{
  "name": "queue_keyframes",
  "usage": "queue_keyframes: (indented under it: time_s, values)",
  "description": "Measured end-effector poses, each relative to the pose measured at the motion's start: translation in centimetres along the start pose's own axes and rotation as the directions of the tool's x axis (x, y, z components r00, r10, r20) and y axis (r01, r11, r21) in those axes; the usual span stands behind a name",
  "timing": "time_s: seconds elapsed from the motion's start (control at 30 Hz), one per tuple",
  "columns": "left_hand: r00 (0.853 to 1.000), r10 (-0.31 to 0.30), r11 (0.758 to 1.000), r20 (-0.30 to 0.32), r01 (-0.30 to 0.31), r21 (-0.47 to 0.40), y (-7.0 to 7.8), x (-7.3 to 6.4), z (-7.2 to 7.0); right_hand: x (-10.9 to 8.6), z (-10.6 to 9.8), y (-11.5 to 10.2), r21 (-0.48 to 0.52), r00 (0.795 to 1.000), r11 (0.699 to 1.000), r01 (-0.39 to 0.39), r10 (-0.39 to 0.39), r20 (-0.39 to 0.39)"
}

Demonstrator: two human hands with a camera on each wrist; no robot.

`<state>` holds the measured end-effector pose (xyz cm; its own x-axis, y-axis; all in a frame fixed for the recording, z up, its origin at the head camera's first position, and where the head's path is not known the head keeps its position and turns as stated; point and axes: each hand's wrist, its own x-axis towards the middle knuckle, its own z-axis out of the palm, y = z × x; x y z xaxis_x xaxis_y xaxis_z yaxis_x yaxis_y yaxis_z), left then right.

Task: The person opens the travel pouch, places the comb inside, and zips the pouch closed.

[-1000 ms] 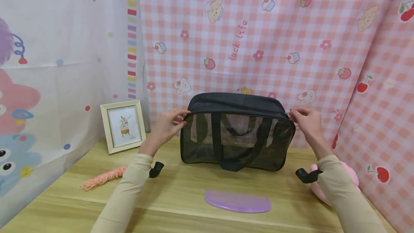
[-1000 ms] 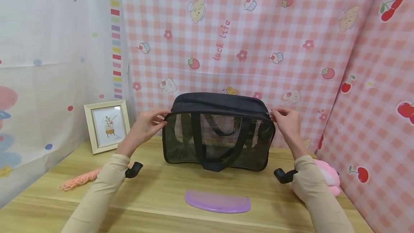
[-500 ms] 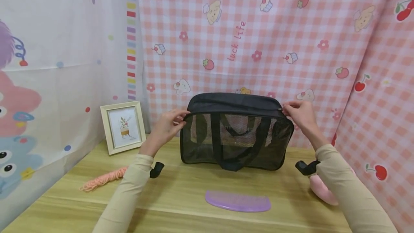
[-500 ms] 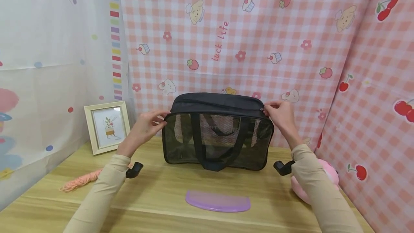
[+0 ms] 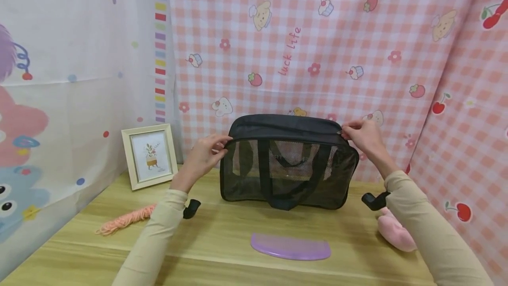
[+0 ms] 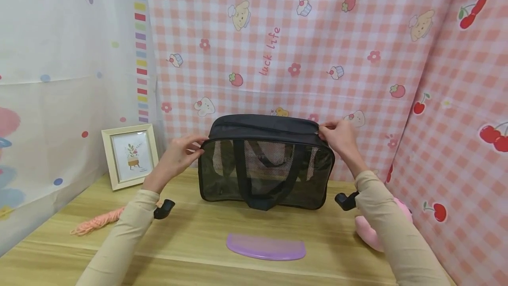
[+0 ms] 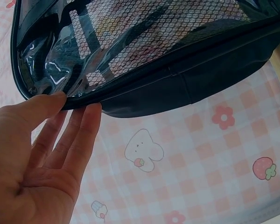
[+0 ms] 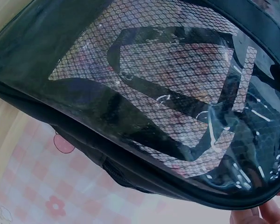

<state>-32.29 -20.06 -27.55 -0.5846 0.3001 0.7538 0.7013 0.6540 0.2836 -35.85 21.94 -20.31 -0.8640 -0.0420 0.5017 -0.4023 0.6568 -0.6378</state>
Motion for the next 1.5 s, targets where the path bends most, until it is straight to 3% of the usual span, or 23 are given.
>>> queue_keyframes:
  time_s: [0.33, 0.63, 0.93, 1.2, 1.5]
  values:
    - [0.999, 0.035, 0.999, -0.029, -0.034, 0.009, -0.3, 0.0, 0.2, 0.9, 0.8, -2.1, -0.098, 0.997, 0.993, 0.057, -0.051, 0.063]
    - [0.999, 0.038, 0.999, -0.018, -0.038, 0.001, 0.0, 0.3, 0.4, 1.0, 0.8, -2.6, -0.112, 0.991, 0.989, 0.102, -0.09, 0.104]
    - [0.999, 0.028, 1.0, -0.041, -0.028, 0.0, 0.2, 0.1, 0.6, 1.4, 1.2, -3.8, -0.193, 0.981, 0.972, 0.137, -0.106, 0.162]
    - [0.996, 0.001, 1.0, -0.088, -0.001, 0.004, -0.1, -0.8, 0.9, 2.0, 2.7, -4.7, -0.177, 0.968, 0.965, 0.193, -0.157, 0.197]
    - [0.995, 0.018, 1.0, -0.099, -0.018, -0.001, 0.3, -0.1, 0.9, 2.6, 2.9, -5.6, -0.175, 0.962, 0.961, 0.213, -0.176, 0.208]
